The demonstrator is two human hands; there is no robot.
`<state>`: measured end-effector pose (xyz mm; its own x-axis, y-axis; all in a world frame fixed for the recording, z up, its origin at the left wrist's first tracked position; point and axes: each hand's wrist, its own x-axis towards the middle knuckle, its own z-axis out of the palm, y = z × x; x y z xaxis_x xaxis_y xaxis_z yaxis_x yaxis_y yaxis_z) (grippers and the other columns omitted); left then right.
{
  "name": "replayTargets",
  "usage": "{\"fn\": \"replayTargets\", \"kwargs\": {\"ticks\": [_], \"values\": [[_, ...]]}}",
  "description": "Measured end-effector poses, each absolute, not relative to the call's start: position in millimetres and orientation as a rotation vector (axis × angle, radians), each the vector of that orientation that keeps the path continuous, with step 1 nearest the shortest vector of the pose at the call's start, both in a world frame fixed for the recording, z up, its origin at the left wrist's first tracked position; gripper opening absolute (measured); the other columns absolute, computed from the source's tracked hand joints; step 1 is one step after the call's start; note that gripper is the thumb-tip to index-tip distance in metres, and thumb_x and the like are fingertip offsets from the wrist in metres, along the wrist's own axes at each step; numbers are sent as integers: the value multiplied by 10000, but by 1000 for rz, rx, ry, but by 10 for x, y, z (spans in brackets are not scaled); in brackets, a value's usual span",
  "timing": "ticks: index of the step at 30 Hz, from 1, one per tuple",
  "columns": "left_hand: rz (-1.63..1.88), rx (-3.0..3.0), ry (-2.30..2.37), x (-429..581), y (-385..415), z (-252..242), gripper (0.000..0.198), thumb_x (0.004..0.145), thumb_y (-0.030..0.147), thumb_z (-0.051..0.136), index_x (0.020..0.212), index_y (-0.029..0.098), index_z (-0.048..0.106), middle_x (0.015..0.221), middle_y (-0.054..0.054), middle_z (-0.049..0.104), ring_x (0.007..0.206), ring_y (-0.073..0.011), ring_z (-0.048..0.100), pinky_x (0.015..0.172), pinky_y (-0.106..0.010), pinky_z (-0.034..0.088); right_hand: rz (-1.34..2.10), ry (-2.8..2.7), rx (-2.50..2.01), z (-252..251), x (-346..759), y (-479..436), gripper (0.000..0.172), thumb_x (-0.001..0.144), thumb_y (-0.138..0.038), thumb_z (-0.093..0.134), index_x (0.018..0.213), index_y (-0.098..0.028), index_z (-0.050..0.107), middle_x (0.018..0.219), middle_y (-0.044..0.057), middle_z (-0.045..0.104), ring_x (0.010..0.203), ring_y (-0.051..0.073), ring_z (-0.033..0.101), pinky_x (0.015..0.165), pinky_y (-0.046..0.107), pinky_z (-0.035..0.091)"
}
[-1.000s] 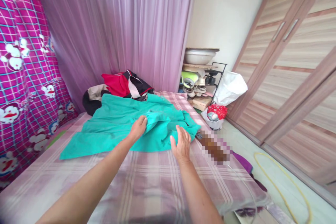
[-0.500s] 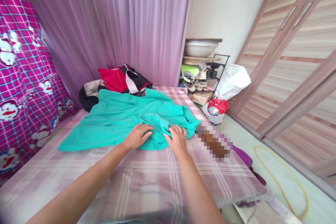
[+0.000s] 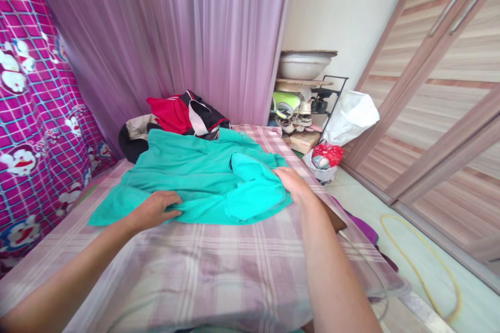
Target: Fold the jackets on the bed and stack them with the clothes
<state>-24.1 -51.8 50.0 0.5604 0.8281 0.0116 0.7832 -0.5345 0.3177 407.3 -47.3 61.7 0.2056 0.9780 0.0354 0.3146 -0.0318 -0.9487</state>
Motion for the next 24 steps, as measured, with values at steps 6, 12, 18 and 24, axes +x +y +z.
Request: {"fn": "replayTargets", "kwargs": {"ticks": [6, 12, 18, 24], "values": [[65, 2198, 1174, -379, -725, 722, 196, 722, 400, 609, 813, 259, 710, 839, 25, 714, 820, -199, 633, 712, -243, 428, 590, -1103, -1424, 707, 3961, -155, 543, 908, -582, 490, 1207, -172, 686, 1020, 103, 766, 950, 265, 701, 792, 364, 563], [-5, 2109, 1123, -401, -734, 706, 242, 641, 485, 697, 723, 257, 697, 749, 21, 700, 734, -203, 631, 648, -242, 426, 326, -1364, -1802, 190, 3793, -198, 563, 937, -569, 439, 1249, -157, 665, 1187, 173, 713, 1124, 317, 650, 956, 421, 491], [-19, 2130, 1241, -630, -680, 605, 240, 614, 422, 716, 810, 290, 752, 875, 18, 767, 855, -237, 689, 724, -259, 451, 561, -1830, -1646, -102, 4034, -750, 447, 825, -589, 623, 1060, -228, 741, 1021, 90, 763, 904, 287, 694, 743, 363, 535], [-19, 2220, 1602, -1017, -649, 694, 283, 518, 345, 764, 797, 305, 753, 892, 64, 771, 923, -223, 668, 813, -250, 390, 698, -1893, -1659, -9, 4288, -913, 404, 779, -591, 649, 686, -202, 704, 651, 5, 688, 650, 219, 627, 610, 306, 496]]}}
